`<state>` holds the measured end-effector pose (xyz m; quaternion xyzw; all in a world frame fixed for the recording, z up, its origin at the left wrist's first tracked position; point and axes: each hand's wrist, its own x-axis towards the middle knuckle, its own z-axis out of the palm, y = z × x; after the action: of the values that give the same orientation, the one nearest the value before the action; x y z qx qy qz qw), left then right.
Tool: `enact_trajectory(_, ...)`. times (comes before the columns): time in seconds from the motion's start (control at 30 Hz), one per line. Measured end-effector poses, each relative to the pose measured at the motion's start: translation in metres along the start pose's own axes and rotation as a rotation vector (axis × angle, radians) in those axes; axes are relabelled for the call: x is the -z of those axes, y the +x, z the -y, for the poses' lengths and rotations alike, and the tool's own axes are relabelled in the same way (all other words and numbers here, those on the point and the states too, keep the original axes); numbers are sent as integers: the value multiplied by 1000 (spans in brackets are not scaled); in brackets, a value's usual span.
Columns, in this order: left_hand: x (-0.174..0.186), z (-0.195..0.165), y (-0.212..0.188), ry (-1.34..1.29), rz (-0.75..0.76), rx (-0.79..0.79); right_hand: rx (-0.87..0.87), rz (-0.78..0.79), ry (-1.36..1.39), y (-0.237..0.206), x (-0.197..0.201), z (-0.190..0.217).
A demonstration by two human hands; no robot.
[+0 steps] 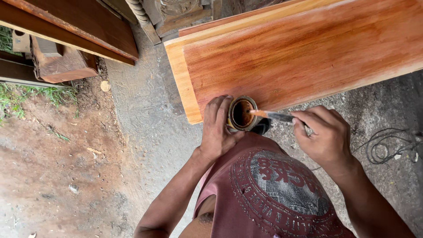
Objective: The person holds a can of wood stain in one hand and uses a brush in the other to apply stain along a long wooden board resting on supports. They dip the brush into the can repeatedly and brush the stain across the board surface, working along its length, and briefly touch the board surface with a hand.
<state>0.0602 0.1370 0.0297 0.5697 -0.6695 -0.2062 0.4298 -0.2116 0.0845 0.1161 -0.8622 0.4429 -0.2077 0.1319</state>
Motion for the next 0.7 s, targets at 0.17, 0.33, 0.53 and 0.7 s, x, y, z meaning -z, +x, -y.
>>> enact_trajectory(0.17,-9,17,18,-2,-138,-28,-212,7,34,-27,-17,-39)
enact_trajectory(0.33,-12,51,55,3,-198,43,-224,39,-26,-41,-60,-70)
enact_trajectory(0.53,-28,70,83,-63,-169,179,-86,-16,-15,-38,-99,-82)
enact_trajectory(0.7,-30,82,77,-137,-191,192,-137,-76,-140,-44,-104,-94)
